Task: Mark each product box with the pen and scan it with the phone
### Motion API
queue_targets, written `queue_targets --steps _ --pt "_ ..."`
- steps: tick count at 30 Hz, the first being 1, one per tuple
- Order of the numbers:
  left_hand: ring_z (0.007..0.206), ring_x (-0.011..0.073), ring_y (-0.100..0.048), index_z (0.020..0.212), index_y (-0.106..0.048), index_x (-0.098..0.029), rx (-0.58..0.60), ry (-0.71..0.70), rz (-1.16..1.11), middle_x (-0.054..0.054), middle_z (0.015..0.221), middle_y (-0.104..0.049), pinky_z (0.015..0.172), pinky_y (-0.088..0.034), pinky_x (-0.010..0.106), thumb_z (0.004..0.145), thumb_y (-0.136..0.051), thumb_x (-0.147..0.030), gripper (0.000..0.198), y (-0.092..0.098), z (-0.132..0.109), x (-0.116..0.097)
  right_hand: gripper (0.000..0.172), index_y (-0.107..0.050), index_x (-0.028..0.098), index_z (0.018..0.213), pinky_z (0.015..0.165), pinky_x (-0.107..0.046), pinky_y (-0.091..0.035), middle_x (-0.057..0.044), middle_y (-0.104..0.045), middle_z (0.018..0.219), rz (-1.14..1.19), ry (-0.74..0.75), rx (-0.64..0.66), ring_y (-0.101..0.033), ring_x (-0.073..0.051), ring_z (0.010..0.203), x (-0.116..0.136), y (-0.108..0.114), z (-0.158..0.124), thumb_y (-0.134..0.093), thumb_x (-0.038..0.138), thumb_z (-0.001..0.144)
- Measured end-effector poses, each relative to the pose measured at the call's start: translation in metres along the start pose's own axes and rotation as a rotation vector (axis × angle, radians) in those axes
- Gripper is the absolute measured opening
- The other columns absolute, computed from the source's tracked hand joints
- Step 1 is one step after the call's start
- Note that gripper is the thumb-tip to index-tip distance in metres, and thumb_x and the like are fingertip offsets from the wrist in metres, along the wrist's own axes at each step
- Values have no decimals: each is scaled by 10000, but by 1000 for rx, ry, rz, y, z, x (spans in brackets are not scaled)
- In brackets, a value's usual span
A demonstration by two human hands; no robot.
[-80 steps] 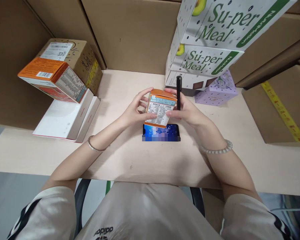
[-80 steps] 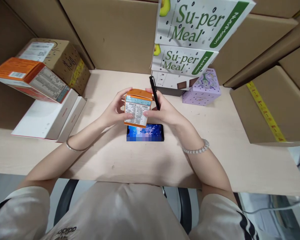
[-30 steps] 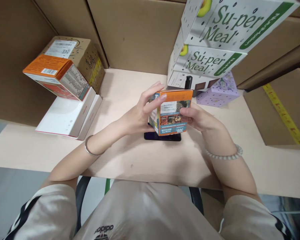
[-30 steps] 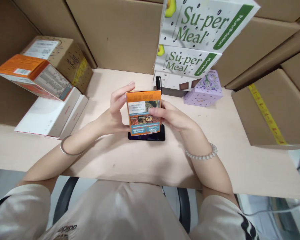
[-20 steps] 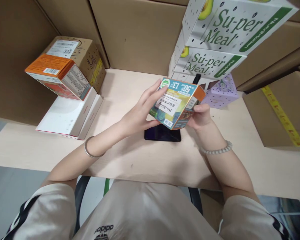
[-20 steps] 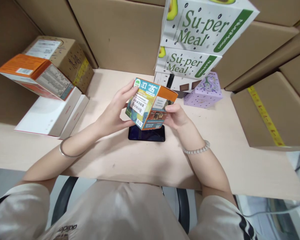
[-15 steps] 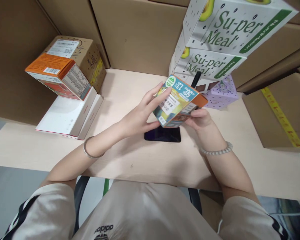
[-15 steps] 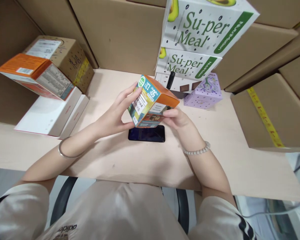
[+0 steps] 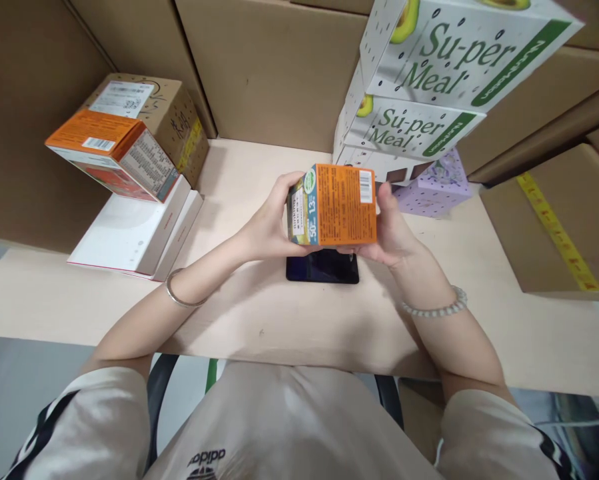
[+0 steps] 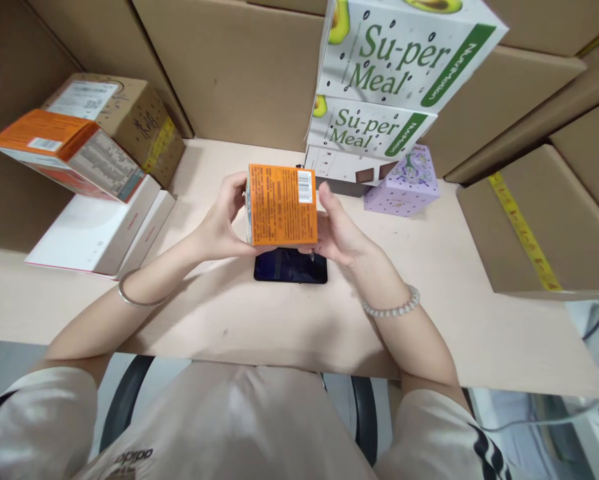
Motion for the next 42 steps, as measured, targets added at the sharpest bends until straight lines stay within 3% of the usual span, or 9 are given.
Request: queue_targets --steps 5,10,17,23,25,30,35,39,42 --pt "1408 409 -554 1589 -444 -347 18 -51 64 133 1488 -526 1203 -517 610 631 -1041 -684 1178 0 -1 -7 795 -743 307 1310 937 -536 -704 -98 -811 1174 85 -60 8 -768 -378 1200 2 -9 -4 -862 823 717" --pt "1372 392 -570 1564 -445 -341 44 -60 111 137 1464 -540 1173 -531 604 689 -1023 -647 1093 -3 -5 -6 547 -780 284 1250 1133 -553 -647 -75 -824 1243 90 -35 -19 -760 -374 1295 5 -19 -9 -877 577 798" --pt "1415 407 -576 1592 -401 -354 57 -99 137 155 1496 -529 1178 -545 625 725 -1012 -631 1097 -3 -6 -2 580 -791 274 1207 1112 -546 -660 -66 -849 1221 78 -59 -21 -787 -357 1229 6 -20 -9 -926 634 772" --pt "1753 569 -69 1722 -289 -358 -28 -46 224 194 1828 -237 1321 -305 818 712 -914 -866 1292 -2 -3 -14 639 -749 300 1296 1149 -558 -637 -62 -819 1324 97 67 -104 -707 -377 1407 7 -14 -5 -958 551 747" --pt "1764 562 -37 1757 -213 -353 -88 -78 305 190 1852 -211 1340 -251 835 765 -835 -918 1300 -1 -5 -24 626 -748 321 1262 1133 -548 -648 -50 -818 1312 212 129 -128 -720 -368 1382 5 -16 -1 -945 593 734" --pt "1693 490 -381 1709 -234 -395 -249 -145 523 164 1720 -436 1370 -360 752 837 -814 -867 1149 -7 -16 -35 579 -749 349 1182 1113 -494 -672 -24 -830 1237 444 196 -166 -756 -325 1285 -4 -38 4 -926 647 718" --pt "1535 420 -600 1529 -429 -423 -314 -266 756 104 1497 -636 1350 -375 784 891 -869 -675 814 -23 -29 -36 686 -739 344 1169 1101 -500 -669 -46 -822 1256 422 143 -97 -670 -350 1424 -21 -55 7 -938 731 638" --pt "1474 365 -660 1352 -577 -422 -288 -235 783 48 1374 -723 1358 -352 787 941 -852 -434 495 -24 -30 -32 842 -753 362 1211 1109 -475 -649 -44 -807 1363 397 158 -77 -602 -348 1501 -31 -53 12 -944 830 538" --pt "1440 316 -702 1306 -633 -433 -145 -271 719 3 1296 -768 1324 -451 713 971 -800 -329 388 -24 -24 -32 916 -780 346 1244 1096 -501 -644 -67 -786 1445 354 148 -43 -625 -368 1485 -25 -49 12 -791 992 595"
Point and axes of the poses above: each hand's wrist, its own z-axis towards the middle knuckle, its own y-axis out of the back of the hand, x = y × z, the point moved 6 cm from there along z, towards the middle knuckle
